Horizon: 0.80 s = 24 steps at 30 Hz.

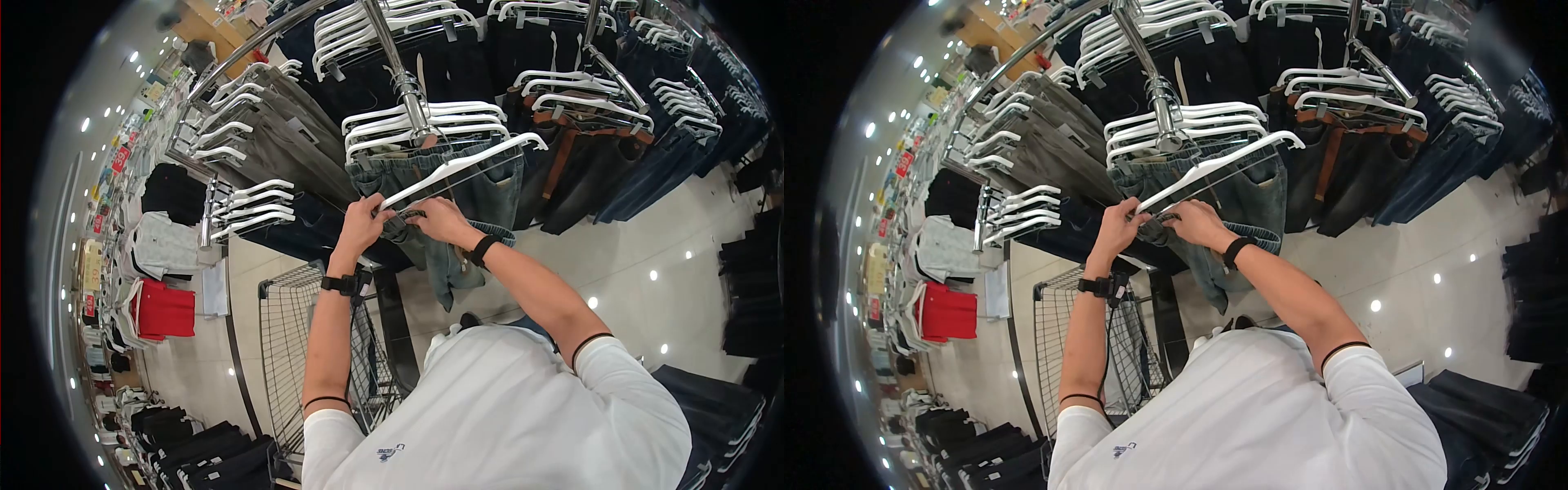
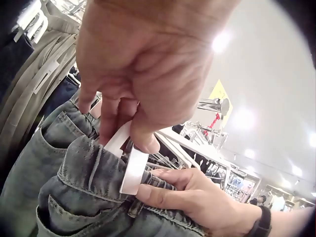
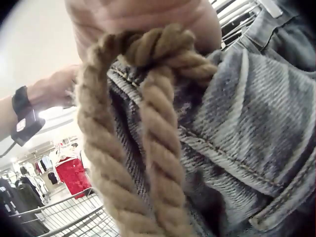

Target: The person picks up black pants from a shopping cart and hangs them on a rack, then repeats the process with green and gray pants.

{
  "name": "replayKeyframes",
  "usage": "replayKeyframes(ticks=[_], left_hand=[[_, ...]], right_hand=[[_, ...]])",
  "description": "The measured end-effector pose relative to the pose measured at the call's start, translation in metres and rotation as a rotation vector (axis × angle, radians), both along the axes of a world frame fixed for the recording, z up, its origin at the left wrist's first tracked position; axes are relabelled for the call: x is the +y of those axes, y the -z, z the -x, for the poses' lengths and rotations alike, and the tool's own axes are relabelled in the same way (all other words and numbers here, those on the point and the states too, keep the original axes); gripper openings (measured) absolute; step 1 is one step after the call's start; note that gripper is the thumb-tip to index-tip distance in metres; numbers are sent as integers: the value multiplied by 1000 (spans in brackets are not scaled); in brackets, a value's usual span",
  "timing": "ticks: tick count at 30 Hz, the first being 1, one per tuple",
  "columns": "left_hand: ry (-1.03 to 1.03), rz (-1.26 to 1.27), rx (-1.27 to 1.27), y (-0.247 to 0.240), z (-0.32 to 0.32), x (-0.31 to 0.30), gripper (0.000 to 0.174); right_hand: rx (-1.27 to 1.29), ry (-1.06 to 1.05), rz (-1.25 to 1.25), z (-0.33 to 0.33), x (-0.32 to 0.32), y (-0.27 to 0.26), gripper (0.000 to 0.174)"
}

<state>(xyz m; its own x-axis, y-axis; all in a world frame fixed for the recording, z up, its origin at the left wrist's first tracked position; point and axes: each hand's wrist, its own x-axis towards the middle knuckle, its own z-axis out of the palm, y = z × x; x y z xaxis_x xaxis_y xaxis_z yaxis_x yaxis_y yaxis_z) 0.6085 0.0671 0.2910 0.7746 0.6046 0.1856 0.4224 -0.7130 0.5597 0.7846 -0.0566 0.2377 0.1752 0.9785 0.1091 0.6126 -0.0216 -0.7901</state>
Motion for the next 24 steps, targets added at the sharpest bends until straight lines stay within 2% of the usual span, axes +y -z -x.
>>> replayKeyframes(ticks=[1,4,7,11,14,17,19,21,23,24], left_hand=[[9,-27,-2,2,1,-1,23],[-31,125,88,3,2,-3,26],[34,369,-82,4,3,-16,30],[23,345,-109,22,2,-21,34],[34,361,-163,22,1,-25,36],[31,342,-98,17,9,-20,36],[-1,328,-63,8,16,-17,37],[-19,310,-24,-11,21,-21,39],[-10,278,-9,-18,26,-16,41],[3,313,-19,-15,28,-13,45]], right_hand=[[16,5,-8,1,-1,3,28],[34,6,20,-3,-7,-2,29],[7,-35,51,-10,-5,-6,37],[-89,-112,34,-19,-11,-3,58],[-131,-140,53,-28,-25,2,64],[-342,-217,9,-48,-44,21,63],[-329,-147,53,-65,-59,57,49],[-452,-20,75,-85,-82,108,46],[-372,82,162,-97,-106,142,48],[-275,82,231,-101,-111,139,41]])
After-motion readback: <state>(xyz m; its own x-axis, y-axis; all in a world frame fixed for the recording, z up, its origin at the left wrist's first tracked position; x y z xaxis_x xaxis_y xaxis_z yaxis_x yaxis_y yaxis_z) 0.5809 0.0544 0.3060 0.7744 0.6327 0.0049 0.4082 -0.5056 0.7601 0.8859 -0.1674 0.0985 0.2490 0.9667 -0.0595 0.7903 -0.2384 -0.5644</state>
